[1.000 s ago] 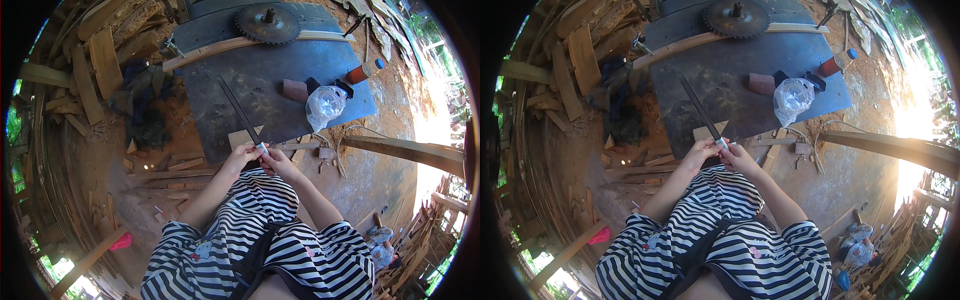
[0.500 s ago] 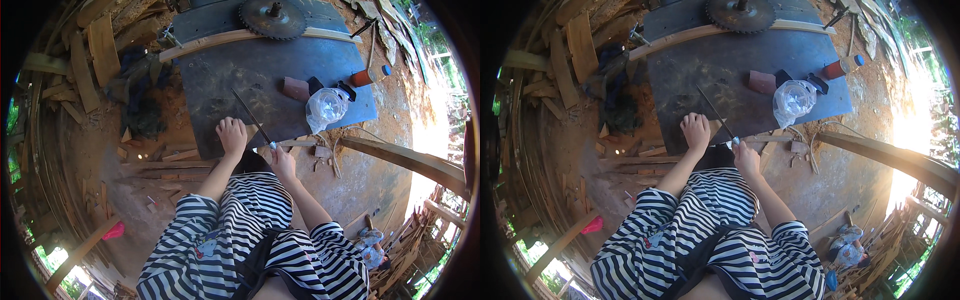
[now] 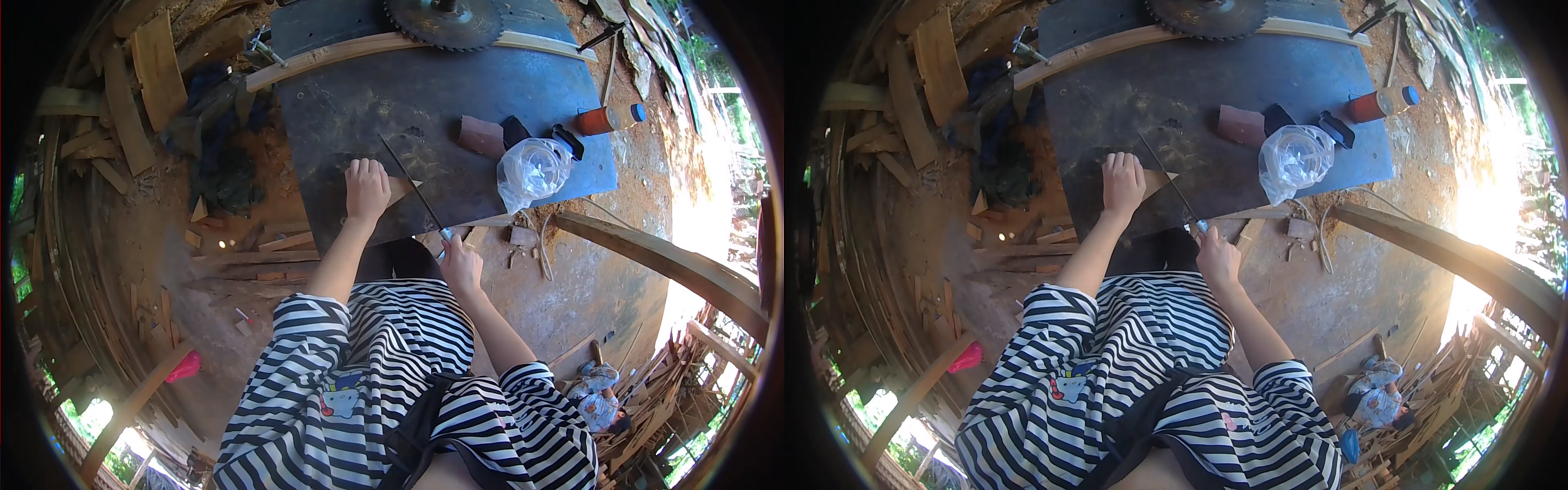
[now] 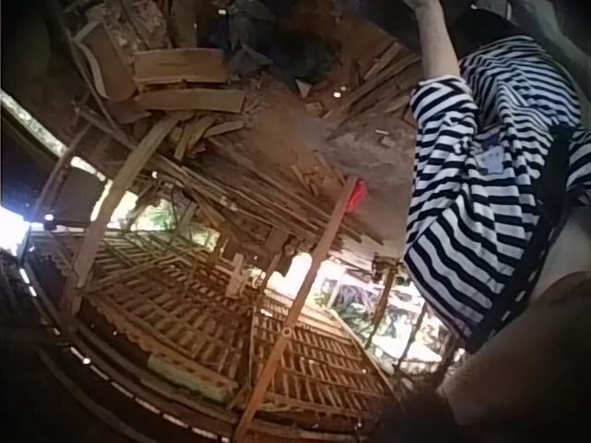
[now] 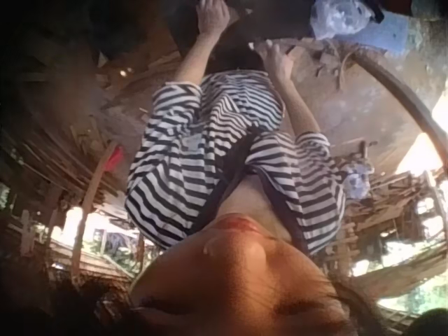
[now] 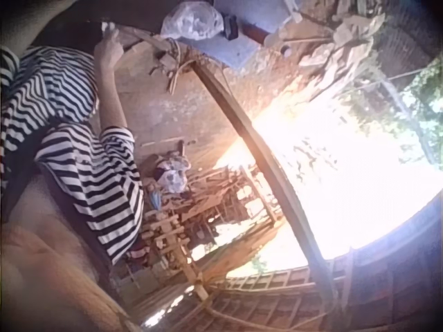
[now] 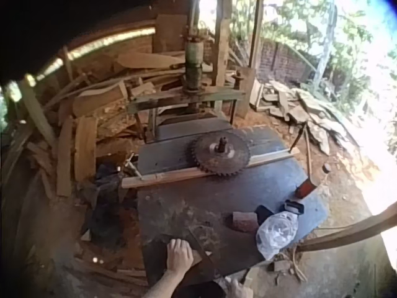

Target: The person cuts a wooden block using a hand saw blade, then sits on the ground and carves the wood with a chisel struck by a wooden block.

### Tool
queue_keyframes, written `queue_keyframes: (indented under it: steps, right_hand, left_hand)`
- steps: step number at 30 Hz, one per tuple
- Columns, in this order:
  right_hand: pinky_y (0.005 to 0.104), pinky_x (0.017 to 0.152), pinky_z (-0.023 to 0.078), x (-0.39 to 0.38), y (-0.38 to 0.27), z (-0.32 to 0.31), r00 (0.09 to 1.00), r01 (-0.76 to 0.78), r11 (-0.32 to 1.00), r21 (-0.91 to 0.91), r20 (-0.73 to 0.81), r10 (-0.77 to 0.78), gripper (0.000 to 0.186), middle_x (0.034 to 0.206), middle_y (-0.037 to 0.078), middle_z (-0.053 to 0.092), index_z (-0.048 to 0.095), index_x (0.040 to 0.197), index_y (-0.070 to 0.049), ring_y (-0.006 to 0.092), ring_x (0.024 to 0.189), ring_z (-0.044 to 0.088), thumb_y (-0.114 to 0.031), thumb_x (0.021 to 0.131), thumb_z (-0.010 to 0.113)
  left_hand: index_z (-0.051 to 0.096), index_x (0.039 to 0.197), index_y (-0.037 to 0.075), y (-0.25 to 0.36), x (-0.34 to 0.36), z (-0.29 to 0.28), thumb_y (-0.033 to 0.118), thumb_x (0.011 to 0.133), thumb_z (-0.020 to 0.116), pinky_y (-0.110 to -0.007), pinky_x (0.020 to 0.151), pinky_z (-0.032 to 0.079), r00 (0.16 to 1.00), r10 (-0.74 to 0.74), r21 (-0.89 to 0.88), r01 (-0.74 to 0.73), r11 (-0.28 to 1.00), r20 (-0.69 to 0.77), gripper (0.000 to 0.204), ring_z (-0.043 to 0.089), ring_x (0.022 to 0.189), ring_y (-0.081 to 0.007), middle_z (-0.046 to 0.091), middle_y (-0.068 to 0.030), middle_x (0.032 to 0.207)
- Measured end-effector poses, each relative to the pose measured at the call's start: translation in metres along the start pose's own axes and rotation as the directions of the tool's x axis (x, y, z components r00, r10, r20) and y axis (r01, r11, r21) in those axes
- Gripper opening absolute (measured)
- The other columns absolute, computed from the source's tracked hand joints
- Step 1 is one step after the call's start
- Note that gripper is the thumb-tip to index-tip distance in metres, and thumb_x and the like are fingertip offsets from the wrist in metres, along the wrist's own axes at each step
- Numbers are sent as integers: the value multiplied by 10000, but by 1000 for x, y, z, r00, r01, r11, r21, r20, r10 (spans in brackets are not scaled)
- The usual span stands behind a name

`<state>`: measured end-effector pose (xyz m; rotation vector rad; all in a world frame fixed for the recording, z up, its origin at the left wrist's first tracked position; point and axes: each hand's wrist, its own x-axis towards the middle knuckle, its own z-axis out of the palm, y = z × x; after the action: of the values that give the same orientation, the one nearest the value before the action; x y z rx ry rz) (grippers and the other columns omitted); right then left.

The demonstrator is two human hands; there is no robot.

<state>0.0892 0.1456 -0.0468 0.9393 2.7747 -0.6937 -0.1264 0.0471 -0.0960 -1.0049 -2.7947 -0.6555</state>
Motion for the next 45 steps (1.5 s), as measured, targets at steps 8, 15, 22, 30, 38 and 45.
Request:
queue_keyframes:
  steps: [8, 15, 22, 30, 38, 45]
  right_hand:
    - [446, 516, 502, 10, -6, 1, 1000, -10, 997, -81, -24, 8, 181, 733, 189, 647, 503, 847, -35, 359, 602, 647, -199, 920, 522]
    - [444, 521, 507, -5, 2, -11, 996, -22, 986, -166, 80, 36, 164, 729, 183, 654, 509, 858, -38, 356, 612, 654, -190, 921, 516]
    - [468, 531, 504, 7, -11, -19, 994, -89, 986, -140, 53, 97, 154, 697, 190, 650, 523, 874, -39, 367, 625, 655, -187, 917, 518]
    - [463, 539, 507, -15, 0, -27, 991, -89, 986, -138, 89, 102, 145, 697, 194, 651, 536, 879, -31, 372, 623, 653, -175, 900, 528]
    - [472, 557, 507, -26, 4, -23, 992, -114, 982, -149, 41, 121, 128, 741, 178, 665, 537, 861, -53, 364, 651, 657, -172, 901, 513]
    - [466, 550, 511, 15, -16, -13, 999, -38, 993, -110, 16, 40, 132, 712, 183, 657, 540, 869, -49, 369, 635, 655, -180, 890, 537]
  left_hand:
    - [523, 750, 26, 4, 3, -1, 109, 903, 489, -425, 755, 421, 999, -13, -31, 12, 999, -33, 177, 502, 837, -312, 522, -135, 803]
    - [522, 766, 32, 0, 3, 3, 114, 897, 499, -422, 761, 418, 998, -43, -22, 42, 999, -38, 156, 500, 853, -308, 518, -129, 819]
    - [532, 774, 34, 2, 6, 4, 125, 900, 508, -421, 758, 430, 995, -90, 24, 91, 996, -49, 158, 507, 868, -300, 530, -122, 833]
    - [519, 747, 13, 0, 9, 2, 103, 915, 484, -426, 775, 421, 998, -23, -55, 19, 998, -61, 194, 495, 839, -325, 524, -153, 804]
    - [514, 747, 7, 0, 11, 8, 99, 918, 478, -428, 789, 419, 994, -75, -31, 72, 997, -77, 197, 493, 842, -335, 528, -158, 803]
    - [555, 770, 28, 3, 13, 6, 104, 905, 506, -410, 767, 442, 998, 21, -24, -22, 999, -55, 162, 518, 856, -306, 556, -133, 821]
